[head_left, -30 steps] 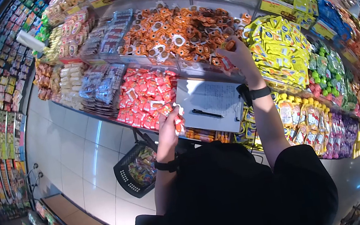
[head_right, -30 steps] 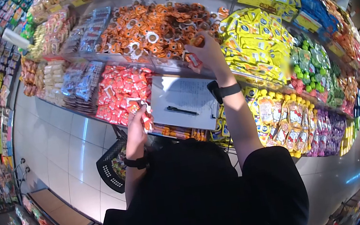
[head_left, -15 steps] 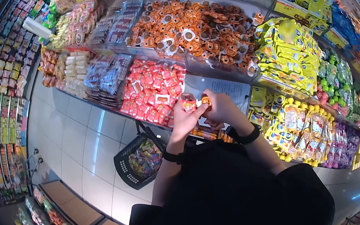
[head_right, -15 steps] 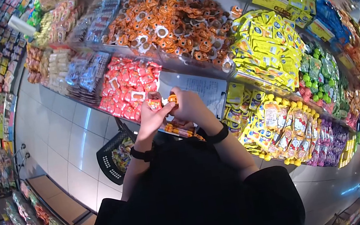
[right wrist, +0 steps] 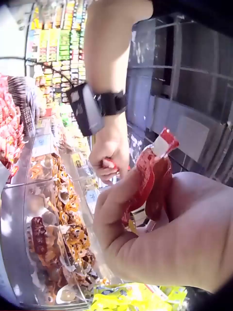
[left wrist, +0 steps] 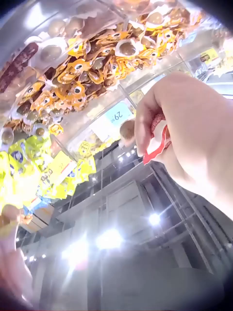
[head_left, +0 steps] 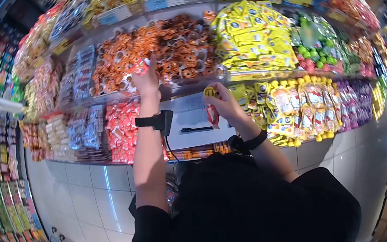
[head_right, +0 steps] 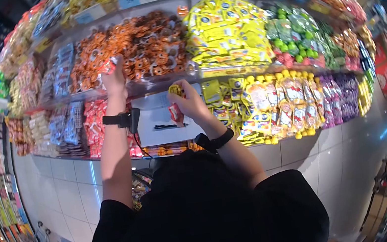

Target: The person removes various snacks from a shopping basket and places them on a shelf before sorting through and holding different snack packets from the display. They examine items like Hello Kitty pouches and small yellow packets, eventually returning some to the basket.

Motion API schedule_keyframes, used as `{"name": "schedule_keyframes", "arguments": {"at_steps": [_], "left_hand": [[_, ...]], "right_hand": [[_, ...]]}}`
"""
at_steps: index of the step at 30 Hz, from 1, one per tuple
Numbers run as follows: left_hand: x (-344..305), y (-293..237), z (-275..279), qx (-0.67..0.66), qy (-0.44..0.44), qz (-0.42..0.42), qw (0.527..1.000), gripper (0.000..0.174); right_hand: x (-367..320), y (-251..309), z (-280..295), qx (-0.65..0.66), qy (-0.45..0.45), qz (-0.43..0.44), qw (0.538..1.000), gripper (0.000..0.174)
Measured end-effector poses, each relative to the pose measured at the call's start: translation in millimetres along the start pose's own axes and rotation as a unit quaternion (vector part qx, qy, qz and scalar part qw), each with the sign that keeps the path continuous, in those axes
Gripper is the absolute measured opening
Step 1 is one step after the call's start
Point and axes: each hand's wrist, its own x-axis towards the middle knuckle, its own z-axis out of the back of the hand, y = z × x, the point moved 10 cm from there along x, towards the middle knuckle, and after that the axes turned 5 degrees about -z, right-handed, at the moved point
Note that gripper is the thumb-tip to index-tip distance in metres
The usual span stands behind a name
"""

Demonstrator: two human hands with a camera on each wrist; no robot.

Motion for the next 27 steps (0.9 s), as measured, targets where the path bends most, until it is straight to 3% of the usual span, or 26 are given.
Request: {"name": "schedule_keyframes", "arguments": {"at_steps": [2, 4, 6, 11, 13, 15, 16, 20, 22, 25, 27], "left_hand": [[-13, 1, -12, -0.009, 0.015, 0.03, 0.999, 0.018], [-50, 33, -32, -0.108, 0.099, 0.135, 0.98, 0.017], [-81, 53, -36, -0.112, 0.111, 0.187, 0.97, 0.017], [-143, 77, -45, -0.198, 0.19, 0.304, 0.913, 0.019], [-170, 82, -41, -0.203, 0.163, 0.342, 0.903, 0.016], [-185, 96, -36, -0.209, 0.185, 0.349, 0.895, 0.017], [-190, 99, -35, -0.204, 0.195, 0.348, 0.894, 0.02], [-202, 95, -25, -0.215, 0.243, 0.313, 0.892, 0.033], [-208, 93, -21, -0.214, 0.257, 0.288, 0.897, 0.035], [-225, 95, -34, -0.197, 0.315, 0.304, 0.877, 0.038], [-218, 95, -29, -0.228, 0.269, 0.27, 0.896, 0.035]], "right_hand": [[-9, 6, 15, 0.152, -0.011, -0.011, 0.988, 0.019], [-16, 7, 27, 0.269, 0.003, -0.013, 0.963, 0.023], [-16, -1, 34, 0.344, -0.003, 0.011, 0.939, 0.026], [-7, -5, 32, 0.245, -0.052, 0.06, 0.966, 0.033], [-1, -13, 21, 0.222, -0.054, 0.067, 0.971, 0.03], [-13, -7, 14, 0.128, -0.142, 0.071, 0.979, 0.027], [-20, 1, 12, 0.027, -0.165, 0.146, 0.975, 0.025], [-41, -1, 2, -0.016, -0.206, 0.175, 0.963, 0.022], [-62, 21, -8, -0.141, -0.225, 0.276, 0.924, 0.025], [-70, 22, -10, -0.135, -0.211, 0.269, 0.93, 0.023], [-61, -5, -11, -0.055, -0.178, 0.163, 0.969, 0.023]]}}
